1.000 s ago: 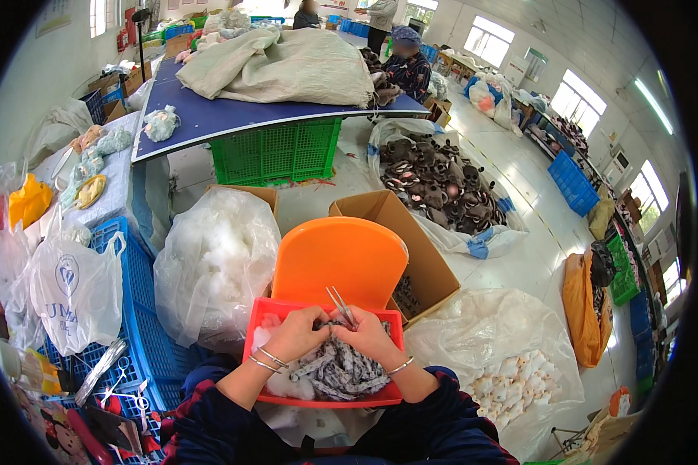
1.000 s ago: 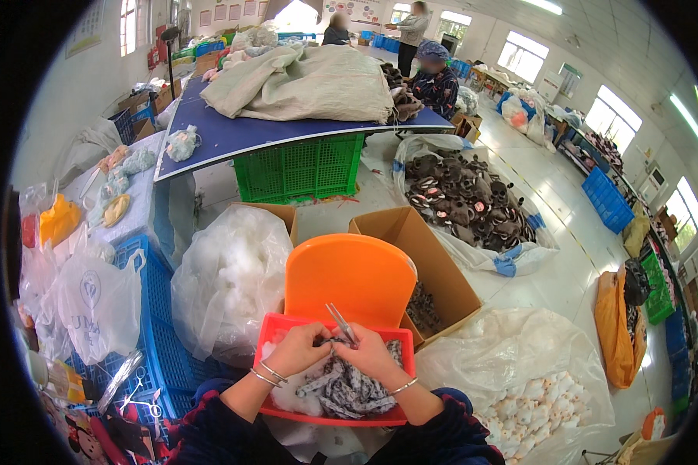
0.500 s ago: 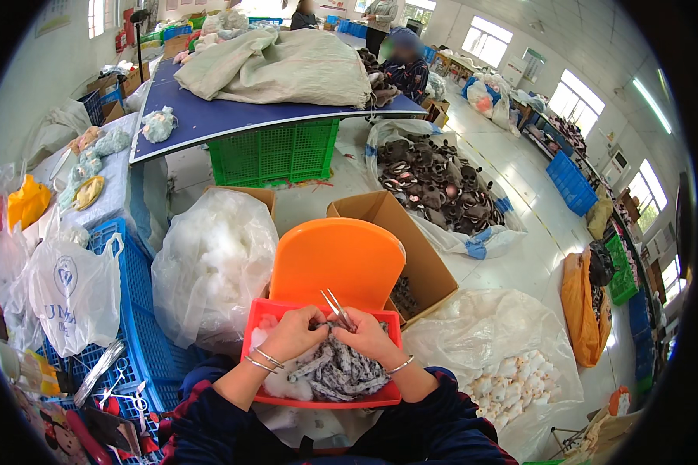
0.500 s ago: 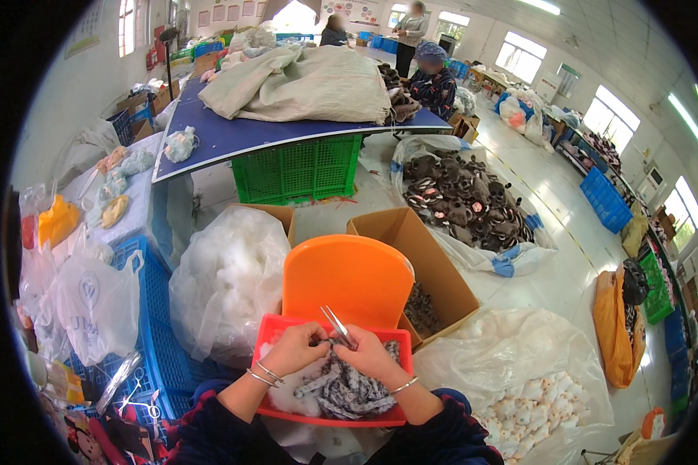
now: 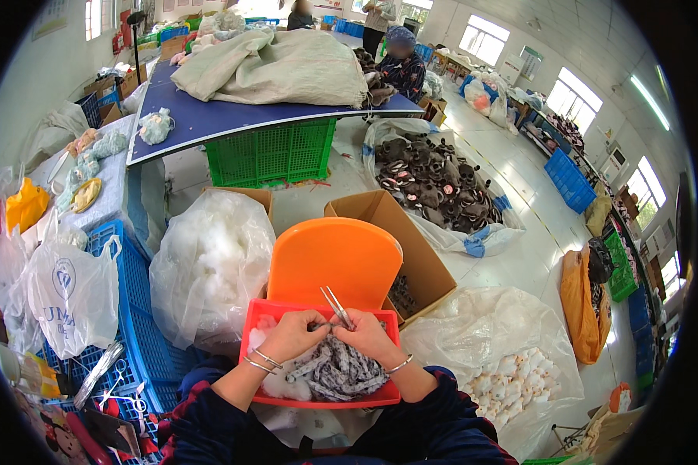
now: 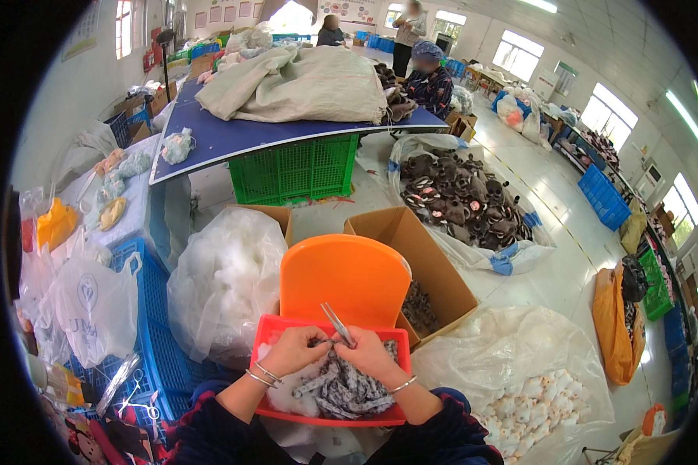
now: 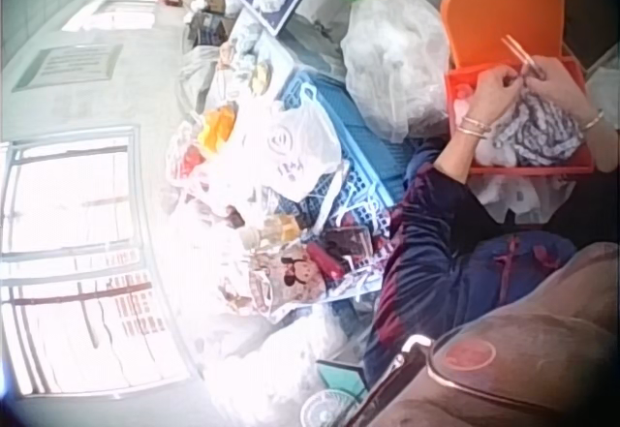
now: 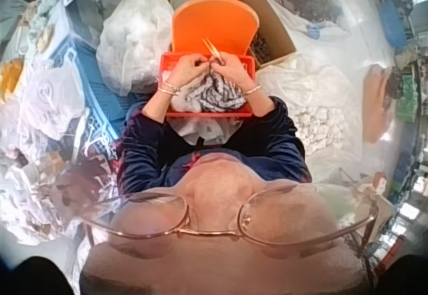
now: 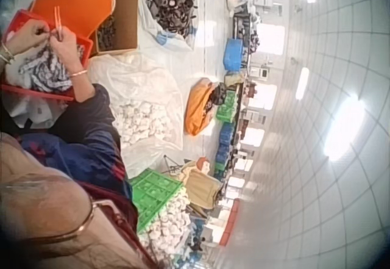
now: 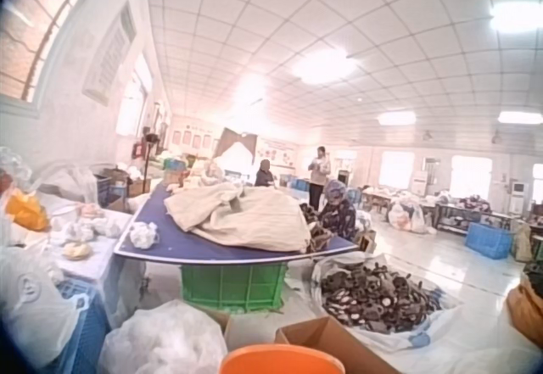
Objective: The person uses a metal tool to push white stuffing into a grey plush toy held in a red tray. The person repeatedly inserts the tool and adjusts the toy to distribute the stuffing evenly.
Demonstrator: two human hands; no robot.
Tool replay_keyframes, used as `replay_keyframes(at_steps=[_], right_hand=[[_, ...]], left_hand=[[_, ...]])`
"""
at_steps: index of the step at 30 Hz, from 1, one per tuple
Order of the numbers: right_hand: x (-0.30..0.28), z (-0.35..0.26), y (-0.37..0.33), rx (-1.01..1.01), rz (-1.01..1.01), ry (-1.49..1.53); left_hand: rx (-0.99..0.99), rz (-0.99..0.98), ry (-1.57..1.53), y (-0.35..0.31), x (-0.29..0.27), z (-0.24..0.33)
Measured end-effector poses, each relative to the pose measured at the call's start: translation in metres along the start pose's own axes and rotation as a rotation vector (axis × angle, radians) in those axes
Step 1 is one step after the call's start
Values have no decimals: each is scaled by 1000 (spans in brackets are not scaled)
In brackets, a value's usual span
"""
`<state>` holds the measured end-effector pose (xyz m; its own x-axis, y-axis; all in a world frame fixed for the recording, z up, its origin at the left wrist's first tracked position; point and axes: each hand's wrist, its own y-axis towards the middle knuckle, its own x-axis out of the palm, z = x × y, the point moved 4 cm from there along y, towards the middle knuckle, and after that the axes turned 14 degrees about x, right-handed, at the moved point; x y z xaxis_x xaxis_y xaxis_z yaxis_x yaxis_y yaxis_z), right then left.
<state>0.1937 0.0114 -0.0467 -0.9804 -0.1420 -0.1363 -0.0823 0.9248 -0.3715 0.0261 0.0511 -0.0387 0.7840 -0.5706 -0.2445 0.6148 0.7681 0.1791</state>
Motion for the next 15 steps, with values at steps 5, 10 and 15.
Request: replay_keyframes(at_steps=[5,10,15], right_hand=[[2,-5,-2,-1,22,-14],[1,0,0,33,20,-23],[0,1,1,46,39,-25]], left_hand=[[-27,-24,-32,0,2,-5],[-107,-36,-123,0,2,-4],[-61,20,-107,0,1,-4]])
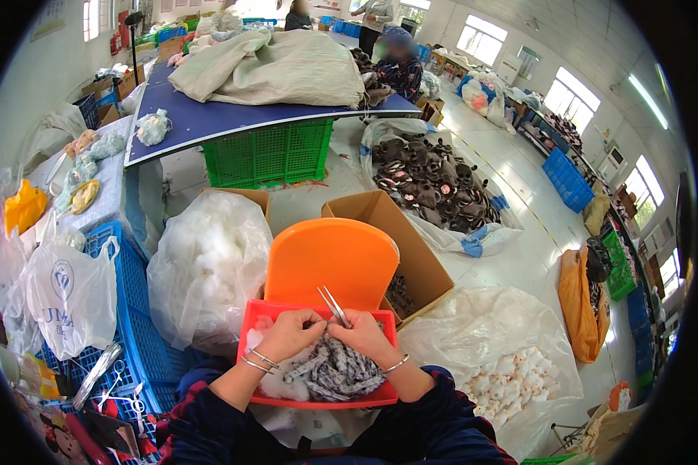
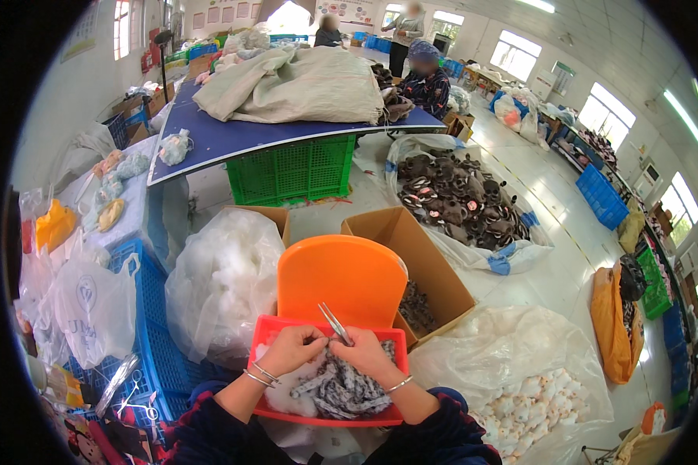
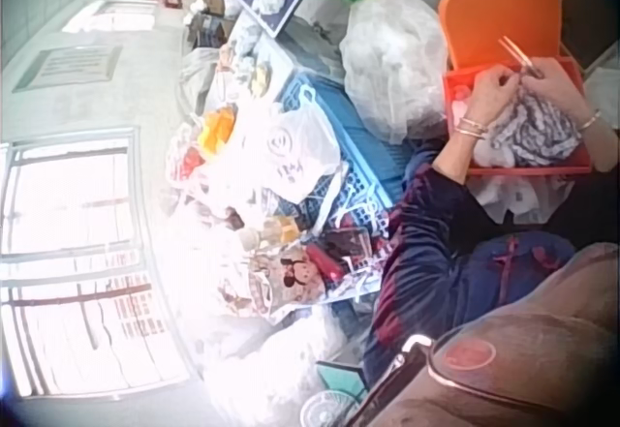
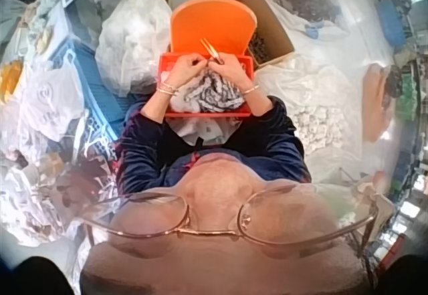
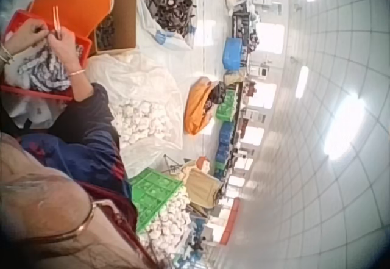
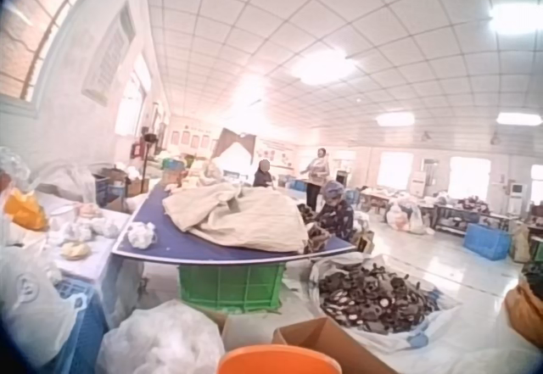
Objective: The person uses a metal tool to push white stuffing into a grey plush toy held in a red tray. The person repeatedly inserts the tool and adjusts the toy to distribute the stuffing evenly.
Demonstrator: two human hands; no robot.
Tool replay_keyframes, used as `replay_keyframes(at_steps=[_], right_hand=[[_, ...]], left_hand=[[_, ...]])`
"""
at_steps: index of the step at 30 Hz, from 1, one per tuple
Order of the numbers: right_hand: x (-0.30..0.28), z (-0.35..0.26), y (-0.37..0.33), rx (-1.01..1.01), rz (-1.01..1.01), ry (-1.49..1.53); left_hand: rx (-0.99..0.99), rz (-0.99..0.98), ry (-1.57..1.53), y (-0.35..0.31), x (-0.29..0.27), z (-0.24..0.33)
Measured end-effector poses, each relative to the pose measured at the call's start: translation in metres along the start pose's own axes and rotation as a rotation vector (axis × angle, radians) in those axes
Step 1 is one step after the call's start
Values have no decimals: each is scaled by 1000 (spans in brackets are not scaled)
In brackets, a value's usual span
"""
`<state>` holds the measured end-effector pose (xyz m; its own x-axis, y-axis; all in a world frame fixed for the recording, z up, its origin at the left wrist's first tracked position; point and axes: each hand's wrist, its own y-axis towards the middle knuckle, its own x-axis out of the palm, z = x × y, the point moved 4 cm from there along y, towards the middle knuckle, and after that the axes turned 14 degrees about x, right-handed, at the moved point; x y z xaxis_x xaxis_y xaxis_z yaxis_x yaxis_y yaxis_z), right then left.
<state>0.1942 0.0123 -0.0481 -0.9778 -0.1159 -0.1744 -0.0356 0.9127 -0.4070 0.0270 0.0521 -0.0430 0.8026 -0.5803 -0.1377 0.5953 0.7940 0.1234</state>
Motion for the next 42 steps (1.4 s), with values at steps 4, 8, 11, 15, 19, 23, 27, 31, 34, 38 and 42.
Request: replay_keyframes(at_steps=[4,8,11,15,19,23,27,31,34,38,42], right_hand=[[0,0,1,-21,10,11],[0,-1,0,-35,12,-2],[2,-3,-2,-43,8,3],[3,-5,-3,-51,0,27],[4,-5,-3,-74,-27,66],[4,-6,-4,-97,-55,59],[7,-8,-6,-148,-64,74],[4,-9,-8,-27,-103,192],[1,-11,-7,16,-99,320],[-11,-7,0,-33,24,145],[-17,-7,-1,-135,121,96]], left_hand=[[-41,-24,-5,0,2,-3],[-66,-42,4,-1,2,3],[-75,-42,-3,-1,2,2],[-121,-44,-97,-1,2,0],[-125,-14,-163,-1,0,-6],[-161,-61,-189,0,-1,-2],[-174,-55,-186,0,-3,-2],[-135,19,-195,4,-8,-2],[-99,96,-192,7,-17,2],[-17,166,-315,8,-27,7],[-30,200,-199,8,-34,34]])
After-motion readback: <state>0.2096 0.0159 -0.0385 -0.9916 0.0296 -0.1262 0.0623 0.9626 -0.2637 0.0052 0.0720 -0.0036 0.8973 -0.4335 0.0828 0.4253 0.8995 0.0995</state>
